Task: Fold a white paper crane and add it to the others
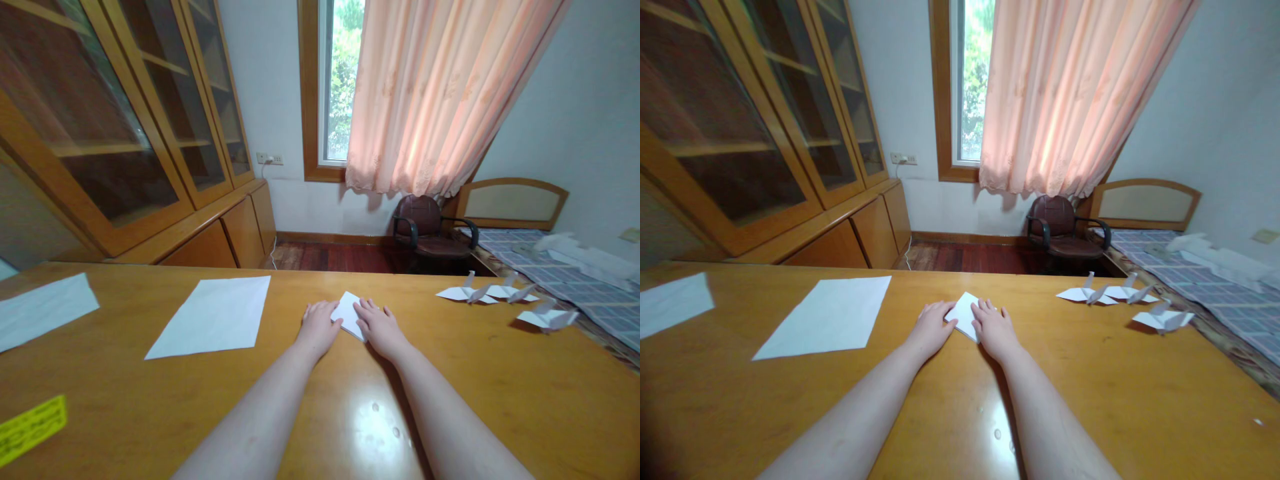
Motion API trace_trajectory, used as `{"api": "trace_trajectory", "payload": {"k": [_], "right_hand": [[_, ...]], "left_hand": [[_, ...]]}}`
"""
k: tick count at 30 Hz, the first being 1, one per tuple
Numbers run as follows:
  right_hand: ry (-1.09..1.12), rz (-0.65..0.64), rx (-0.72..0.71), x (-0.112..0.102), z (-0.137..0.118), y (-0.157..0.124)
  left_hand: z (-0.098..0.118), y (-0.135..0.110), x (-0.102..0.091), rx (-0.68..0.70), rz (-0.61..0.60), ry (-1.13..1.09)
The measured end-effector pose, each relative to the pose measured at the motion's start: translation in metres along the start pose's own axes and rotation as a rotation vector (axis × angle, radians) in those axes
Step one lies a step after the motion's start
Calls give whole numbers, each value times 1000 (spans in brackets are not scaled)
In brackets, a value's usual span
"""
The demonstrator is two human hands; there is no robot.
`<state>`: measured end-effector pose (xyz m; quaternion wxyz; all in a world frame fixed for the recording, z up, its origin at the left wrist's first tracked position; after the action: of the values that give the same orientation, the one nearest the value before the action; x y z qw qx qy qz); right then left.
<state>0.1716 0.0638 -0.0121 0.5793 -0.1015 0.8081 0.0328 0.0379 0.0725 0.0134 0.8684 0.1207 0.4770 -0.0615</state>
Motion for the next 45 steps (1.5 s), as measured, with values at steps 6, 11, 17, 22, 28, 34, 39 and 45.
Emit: {"api": "trace_trajectory", "payload": {"k": [6,11,17,22,28,34,39,45], "right_hand": [[23,19,-6,-2,-1,0],[57,41,-12,-4,-1,0],[108,49,-16,-6,-1,-1],[137,31,-14,-10,-7,-3],[140,22,-34,-10,-11,-5],[135,32,-25,-6,-6,-2],[134,31,-21,-5,-5,-1],[128,19,-14,-4,-4,-1]], "left_hand": [[1,1,-9,41,83,-127],[7,0,-11,125,107,-181],[10,-1,-14,134,116,-148],[7,0,-13,124,112,-116],[-6,2,-4,32,81,-47],[-9,3,-2,-6,49,-4],[-13,3,-2,-40,68,-13],[3,1,-10,88,106,-84]]}}
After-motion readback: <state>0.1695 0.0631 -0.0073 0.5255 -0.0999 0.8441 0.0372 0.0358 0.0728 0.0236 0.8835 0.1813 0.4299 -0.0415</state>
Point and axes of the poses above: each hand's wrist, its own y-axis towards the middle knuckle, its own x-axis out of the palm, z = x × y, the point moved 10 cm from there along y, towards the middle knuckle, and after that the axes turned 1 degree about z, right-handed, at the moved point
